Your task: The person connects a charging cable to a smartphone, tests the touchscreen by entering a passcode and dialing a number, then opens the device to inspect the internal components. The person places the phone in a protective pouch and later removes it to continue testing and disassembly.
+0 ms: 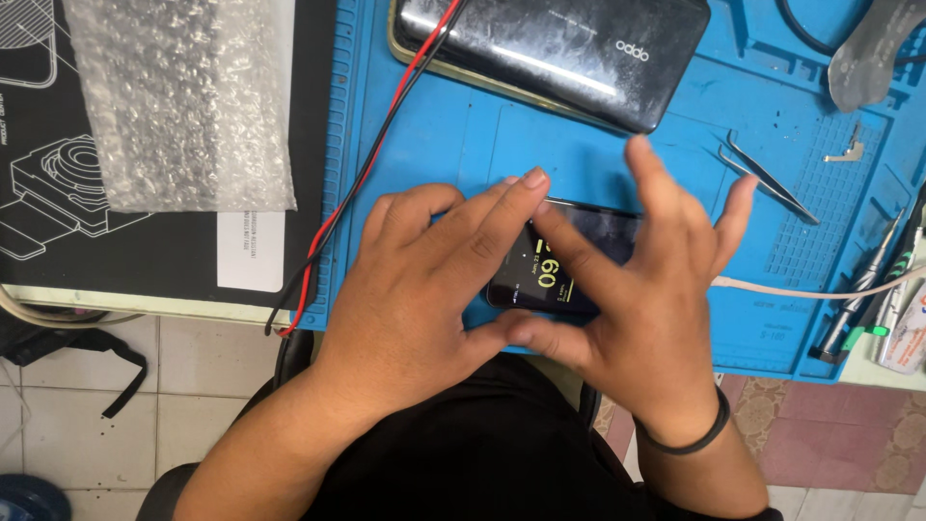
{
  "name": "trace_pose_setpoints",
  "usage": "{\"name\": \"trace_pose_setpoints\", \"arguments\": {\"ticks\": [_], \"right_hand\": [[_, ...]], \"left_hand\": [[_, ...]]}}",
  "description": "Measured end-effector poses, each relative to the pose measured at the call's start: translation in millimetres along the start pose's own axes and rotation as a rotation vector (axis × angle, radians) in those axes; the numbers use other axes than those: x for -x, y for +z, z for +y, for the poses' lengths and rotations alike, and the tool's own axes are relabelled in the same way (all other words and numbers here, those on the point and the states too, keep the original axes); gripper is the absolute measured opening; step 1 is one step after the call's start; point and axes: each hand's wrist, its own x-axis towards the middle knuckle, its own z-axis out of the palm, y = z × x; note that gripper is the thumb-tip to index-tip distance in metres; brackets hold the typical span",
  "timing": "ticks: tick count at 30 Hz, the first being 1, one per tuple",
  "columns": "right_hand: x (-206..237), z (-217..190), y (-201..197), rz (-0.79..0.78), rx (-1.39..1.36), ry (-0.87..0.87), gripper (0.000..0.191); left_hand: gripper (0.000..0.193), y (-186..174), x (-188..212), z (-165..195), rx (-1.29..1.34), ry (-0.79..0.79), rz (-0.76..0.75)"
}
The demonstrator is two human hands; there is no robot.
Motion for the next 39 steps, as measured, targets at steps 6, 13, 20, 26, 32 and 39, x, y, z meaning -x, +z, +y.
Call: {"name": "trace_pose_setpoints", "arguments": {"ticks": [6, 13, 20, 26, 32, 39], "right_hand": [[12, -3, -8, -0.037, -0.097, -0.042, 0.078], [25, -5, -15, -0.055, -0.093, -0.044, 0.072], [29, -6, -9, -0.069, -0.153, -0.096, 0.070], [38, -2, -9, -0.018, -0.154, -0.054, 0.071], [59, 8, -8, -0.007, -0.139, 0.010, 0.071], [89, 33, -26, 0.038, -0.052, 0.195, 0.067]], "left_hand": [[0.097, -1, 0, -1, -0.009, 0.010, 0.007], [0.093, 0, 1, -1, -0.025, 0.011, -0.018], [0.095, -1, 2, 1, -0.041, 0.028, -0.040], [0.099, -1, 2, 2, -0.036, 0.024, -0.048], [0.102, 1, 0, 2, -0.044, 0.050, -0.033], [0.102, 4, 1, 2, -0.082, 0.066, -0.029]]}}
